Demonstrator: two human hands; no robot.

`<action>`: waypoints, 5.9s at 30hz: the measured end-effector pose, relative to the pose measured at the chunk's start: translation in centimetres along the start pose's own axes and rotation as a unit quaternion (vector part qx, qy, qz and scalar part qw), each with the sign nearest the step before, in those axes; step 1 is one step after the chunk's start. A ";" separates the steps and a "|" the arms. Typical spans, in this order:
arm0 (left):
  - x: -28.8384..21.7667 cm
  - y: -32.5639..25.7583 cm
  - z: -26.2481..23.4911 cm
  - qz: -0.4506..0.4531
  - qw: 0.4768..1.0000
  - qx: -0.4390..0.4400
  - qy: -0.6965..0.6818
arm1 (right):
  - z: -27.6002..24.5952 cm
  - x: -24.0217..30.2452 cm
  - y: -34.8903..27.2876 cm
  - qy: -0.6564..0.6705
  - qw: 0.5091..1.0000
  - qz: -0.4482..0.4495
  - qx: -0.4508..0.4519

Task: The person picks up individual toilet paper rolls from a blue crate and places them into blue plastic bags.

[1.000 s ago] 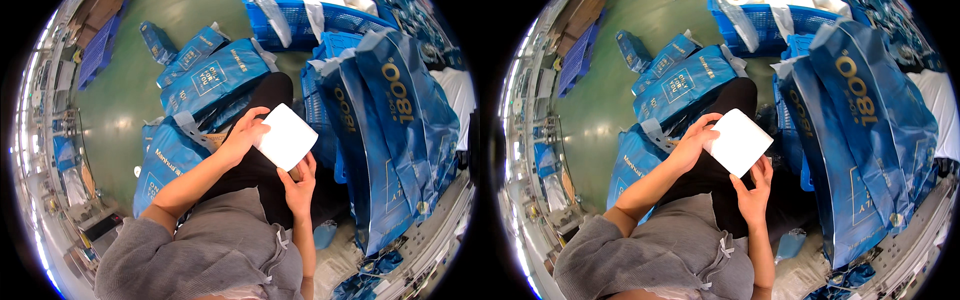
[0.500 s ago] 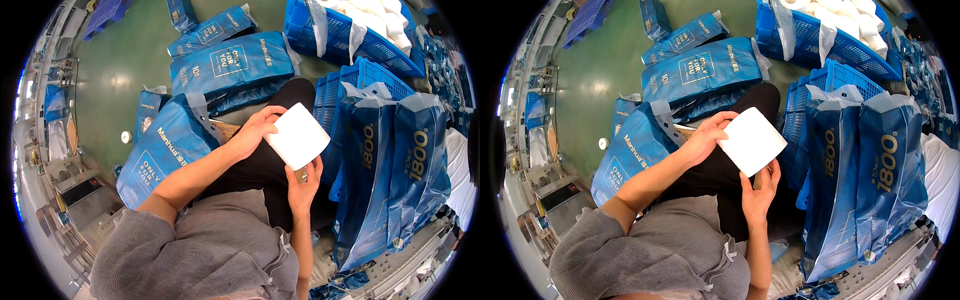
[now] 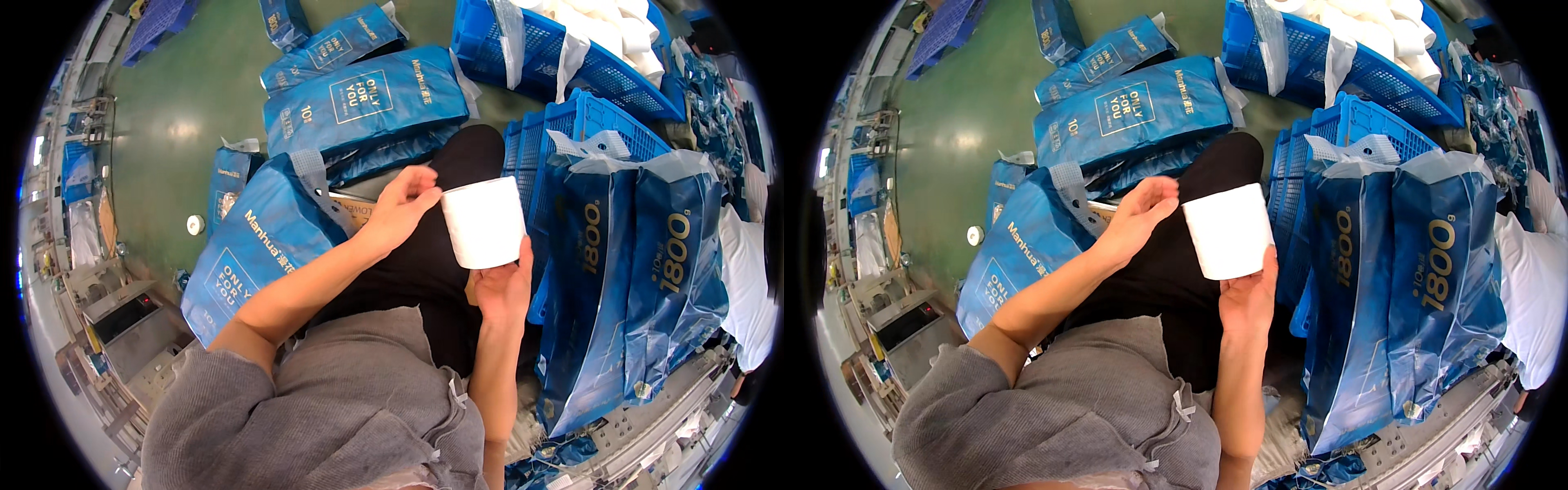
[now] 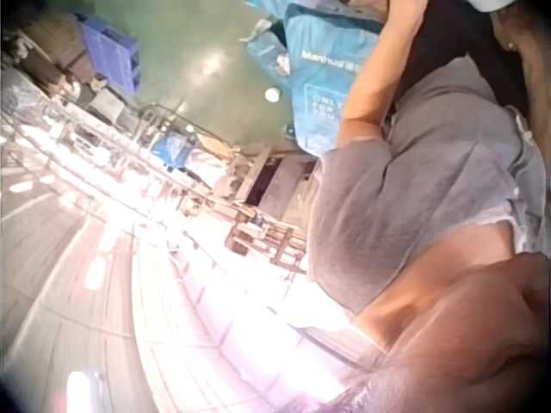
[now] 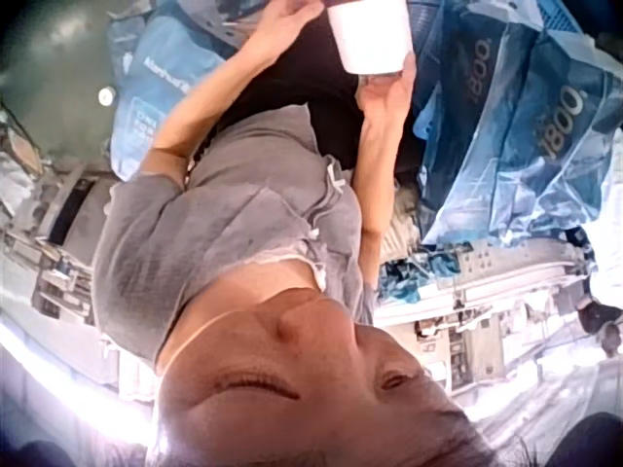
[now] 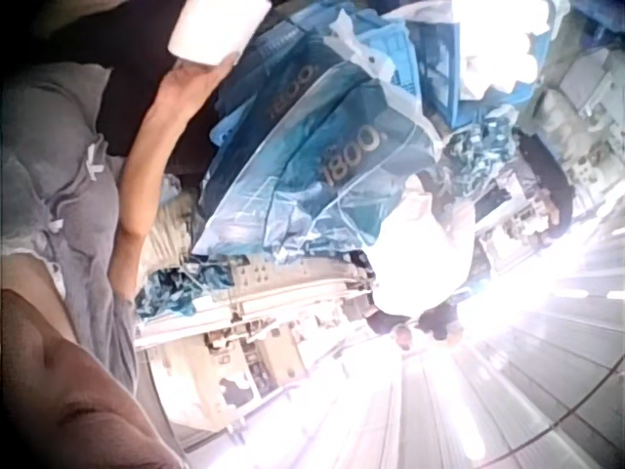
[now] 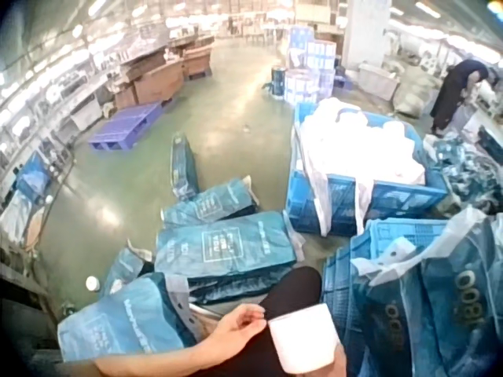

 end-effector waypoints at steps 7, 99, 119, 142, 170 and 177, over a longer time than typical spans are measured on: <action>1.1 -1.9 2.1 -0.104 0.991 0.081 0.030 | -0.2 -0.1 0.0 0.043 0.999 0.030 -0.015; -0.1 -11.9 -7.8 -0.132 0.962 0.137 -0.194 | 1.8 -2.6 -2.2 -0.002 0.986 0.137 0.097; 0.7 -12.2 -10.5 -0.235 0.959 0.154 -0.039 | 0.2 2.4 -1.4 -0.076 0.982 -0.163 0.059; -7.7 0.5 3.7 0.002 0.985 0.163 -0.059 | -0.9 3.8 -8.1 -0.309 0.855 -0.386 0.154; -15.0 1.6 17.5 0.203 0.876 0.423 0.109 | -1.1 17.4 -18.8 -0.566 0.686 -0.441 0.120; -14.8 0.5 17.2 0.378 0.822 0.397 0.154 | -5.6 24.8 -11.8 -0.548 0.688 -0.470 -0.075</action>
Point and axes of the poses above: each hand's wrist, its own y-axis towards the middle knuckle, its own z-axis out of the palm, x = y × z, the point moved 3 cm from there along y, towards the middle knuckle, and after that the axes turned 7 degrees about y, right-handed, at the moved point
